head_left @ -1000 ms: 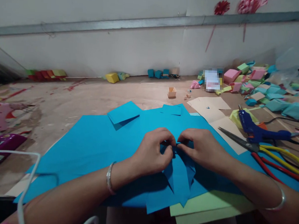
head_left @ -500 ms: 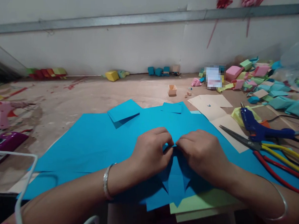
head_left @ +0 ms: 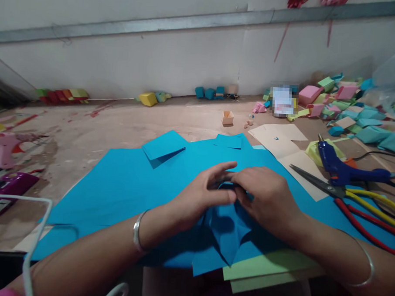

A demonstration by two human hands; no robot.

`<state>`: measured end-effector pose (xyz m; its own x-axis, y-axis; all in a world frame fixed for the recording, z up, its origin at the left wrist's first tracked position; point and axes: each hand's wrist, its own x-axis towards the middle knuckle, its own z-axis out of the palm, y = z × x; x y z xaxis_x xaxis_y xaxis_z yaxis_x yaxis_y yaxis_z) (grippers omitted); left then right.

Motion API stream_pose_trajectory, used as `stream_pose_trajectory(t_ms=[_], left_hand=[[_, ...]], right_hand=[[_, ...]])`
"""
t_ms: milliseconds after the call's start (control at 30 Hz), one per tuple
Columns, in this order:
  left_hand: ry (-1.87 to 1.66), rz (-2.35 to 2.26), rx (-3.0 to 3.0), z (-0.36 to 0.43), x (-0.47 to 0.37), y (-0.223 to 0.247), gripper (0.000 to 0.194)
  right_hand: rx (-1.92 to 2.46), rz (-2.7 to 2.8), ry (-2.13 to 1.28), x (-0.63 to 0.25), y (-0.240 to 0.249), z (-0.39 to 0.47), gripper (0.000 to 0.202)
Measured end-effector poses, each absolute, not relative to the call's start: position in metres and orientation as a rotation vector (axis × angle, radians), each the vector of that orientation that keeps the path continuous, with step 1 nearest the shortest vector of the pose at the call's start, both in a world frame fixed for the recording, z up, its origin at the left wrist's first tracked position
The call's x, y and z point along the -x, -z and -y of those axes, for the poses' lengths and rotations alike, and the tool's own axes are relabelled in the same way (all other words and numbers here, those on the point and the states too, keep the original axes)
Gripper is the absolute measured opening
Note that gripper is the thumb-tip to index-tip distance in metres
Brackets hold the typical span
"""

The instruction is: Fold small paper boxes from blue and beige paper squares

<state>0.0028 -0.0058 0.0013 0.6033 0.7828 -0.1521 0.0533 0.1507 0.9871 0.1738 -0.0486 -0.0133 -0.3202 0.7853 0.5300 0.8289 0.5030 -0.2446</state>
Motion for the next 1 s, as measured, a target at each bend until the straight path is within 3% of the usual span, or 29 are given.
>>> stream_pose_trajectory(t_ms=[133,233,400,1000], left_hand=[[-0.46,-0.712,-0.691,-0.004,-0.005,0.004,0.056],[-0.262,-0.612,-0.595,-0.005,-0.007,0.013,0.062],[-0.277,-0.727,-0.574,0.01,-0.009,0.017,0.053],[-0.167,-0.794,-0.473,0.011,-0.01,0.015,0.055]], right_hand=[[1.379,2.007,-0.254,-0.179,0.009,0.045,0.009],[1.419,2.004,-0.315,-0.178,0.009,0.043,0.006],[1.394,2.109,-0.376,-0.176,0.014,0.043,0.008],[1.281,2.358,0.034,-0.184,0.017,0.042,0.032]])
